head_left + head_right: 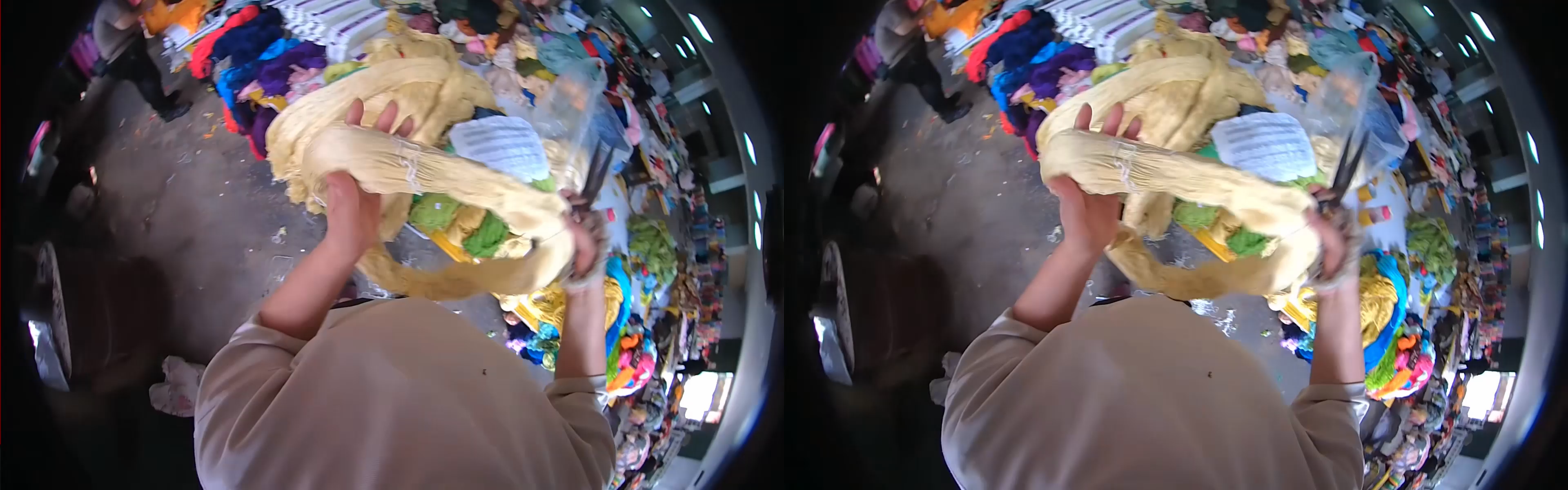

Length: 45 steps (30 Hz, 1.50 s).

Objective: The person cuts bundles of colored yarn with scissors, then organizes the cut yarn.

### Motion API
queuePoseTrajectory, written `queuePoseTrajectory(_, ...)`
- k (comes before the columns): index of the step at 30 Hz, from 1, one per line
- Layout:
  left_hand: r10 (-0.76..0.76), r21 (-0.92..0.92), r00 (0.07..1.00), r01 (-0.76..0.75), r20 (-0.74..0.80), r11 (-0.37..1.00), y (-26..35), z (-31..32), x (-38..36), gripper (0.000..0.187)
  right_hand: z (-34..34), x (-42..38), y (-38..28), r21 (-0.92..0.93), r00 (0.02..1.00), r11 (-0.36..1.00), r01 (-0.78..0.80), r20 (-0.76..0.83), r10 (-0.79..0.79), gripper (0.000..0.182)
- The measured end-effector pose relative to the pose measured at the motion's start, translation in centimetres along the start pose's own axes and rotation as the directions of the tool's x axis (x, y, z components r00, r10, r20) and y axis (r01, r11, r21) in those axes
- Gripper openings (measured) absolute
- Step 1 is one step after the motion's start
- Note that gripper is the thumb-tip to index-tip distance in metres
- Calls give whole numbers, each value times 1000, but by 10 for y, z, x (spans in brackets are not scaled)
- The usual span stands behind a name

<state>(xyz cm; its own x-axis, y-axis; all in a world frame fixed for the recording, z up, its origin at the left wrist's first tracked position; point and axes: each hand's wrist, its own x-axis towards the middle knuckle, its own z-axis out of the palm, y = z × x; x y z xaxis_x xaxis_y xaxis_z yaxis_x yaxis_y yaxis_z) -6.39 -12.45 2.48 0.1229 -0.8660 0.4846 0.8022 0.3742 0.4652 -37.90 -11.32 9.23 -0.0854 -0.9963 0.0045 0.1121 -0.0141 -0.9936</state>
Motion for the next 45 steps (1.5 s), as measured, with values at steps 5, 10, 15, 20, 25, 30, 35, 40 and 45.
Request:
queuePoseTrajectory(5,-282,-652,957,173,-66,738,42,7,13,91,64,-49,57,-234,935,970,-62,327,138,53)
queuePoseTrajectory(10,-405,-624,914,319,3,713,37,-2,-2,89,98,-67,34,-246,821,965,89,567,70,37)
queuePoseTrajectory(15,-408,-543,913,331,-23,772,41,2,-6,86,122,-69,23,-306,722,918,-252,571,389,27)
queuePoseTrajectory(20,-387,-633,922,287,-21,719,42,2,-8,85,122,-64,32,-341,705,900,-272,566,428,25)
queuePoseTrajectory(25,-425,-509,904,351,-34,786,37,2,-13,84,128,-51,34,-248,706,868,-430,506,495,26)
queuePoseTrajectory(30,-524,-452,847,434,-90,779,27,-1,-15,79,126,-51,47,-241,815,959,-152,518,259,29)
queuePoseTrajectory(35,-640,-422,746,529,-183,736,8,-2,-22,70,149,-28,46,-321,637,618,717,662,-395,59)
queuePoseTrajectory(40,-667,-416,723,558,-181,718,-4,-6,-19,60,139,-26,58,-332,624,580,744,656,-424,54)
queuePoseTrajectory(45,-544,-403,767,404,-339,821,-4,-26,-7,66,55,-63,69,-275,779,927,255,627,-28,48)
